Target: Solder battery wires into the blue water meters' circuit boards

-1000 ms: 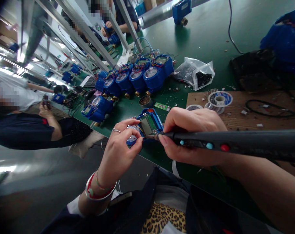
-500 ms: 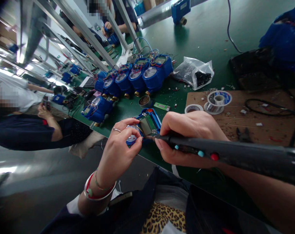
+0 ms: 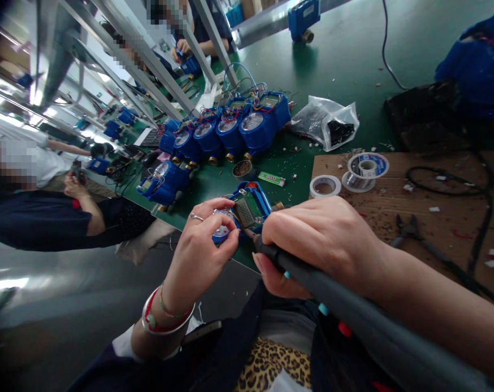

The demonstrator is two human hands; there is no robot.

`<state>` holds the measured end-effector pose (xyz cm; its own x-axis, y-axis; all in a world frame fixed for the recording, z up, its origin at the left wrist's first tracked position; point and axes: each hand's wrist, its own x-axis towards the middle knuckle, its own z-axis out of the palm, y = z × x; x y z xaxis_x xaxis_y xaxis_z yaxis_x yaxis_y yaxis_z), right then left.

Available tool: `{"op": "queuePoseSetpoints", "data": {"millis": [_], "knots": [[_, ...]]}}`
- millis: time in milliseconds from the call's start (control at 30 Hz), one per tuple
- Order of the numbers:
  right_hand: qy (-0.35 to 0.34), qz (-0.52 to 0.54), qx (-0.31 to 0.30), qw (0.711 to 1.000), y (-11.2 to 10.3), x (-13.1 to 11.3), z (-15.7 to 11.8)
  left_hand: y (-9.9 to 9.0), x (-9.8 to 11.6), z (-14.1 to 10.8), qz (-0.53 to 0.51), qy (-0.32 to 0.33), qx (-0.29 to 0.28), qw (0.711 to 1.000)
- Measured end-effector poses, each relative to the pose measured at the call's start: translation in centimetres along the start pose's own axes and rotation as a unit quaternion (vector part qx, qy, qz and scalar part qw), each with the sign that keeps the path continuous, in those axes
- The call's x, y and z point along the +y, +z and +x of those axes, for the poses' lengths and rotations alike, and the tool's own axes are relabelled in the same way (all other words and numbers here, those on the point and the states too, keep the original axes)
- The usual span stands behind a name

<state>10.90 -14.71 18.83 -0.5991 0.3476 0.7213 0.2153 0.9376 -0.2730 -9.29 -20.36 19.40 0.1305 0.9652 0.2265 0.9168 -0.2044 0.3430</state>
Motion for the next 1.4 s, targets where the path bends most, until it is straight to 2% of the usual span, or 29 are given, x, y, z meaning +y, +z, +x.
{"op": "queuePoseSetpoints", "data": {"millis": [933,1100,1167,1267,1400], "knots": [[0.01,0.002,-0.025,1.0,0.3,0.0,-0.5,-0.1,0.0,0.0,0.012,0.003,-0.004,1.0],[0.005,0.006,-0.016,1.0,-0.2,0.1,-0.3,-0.1,0.0,0.0,0.012,0.002,-0.005,1.0],[0.024,-0.015,0.011,1.0,-0.8,-0.1,-0.2,-0.1,0.0,0.0,0.012,0.003,-0.007,1.0],[0.098,-0.052,0.046,0.993,-1.9,-0.7,-0.5,-0.1,0.0,0.0,0.012,0.003,-0.009,1.0],[0.205,-0.047,0.043,0.977,-2.9,-1.7,-1.1,0.0,0.1,0.0,0.012,0.002,-0.001,1.0]]}}
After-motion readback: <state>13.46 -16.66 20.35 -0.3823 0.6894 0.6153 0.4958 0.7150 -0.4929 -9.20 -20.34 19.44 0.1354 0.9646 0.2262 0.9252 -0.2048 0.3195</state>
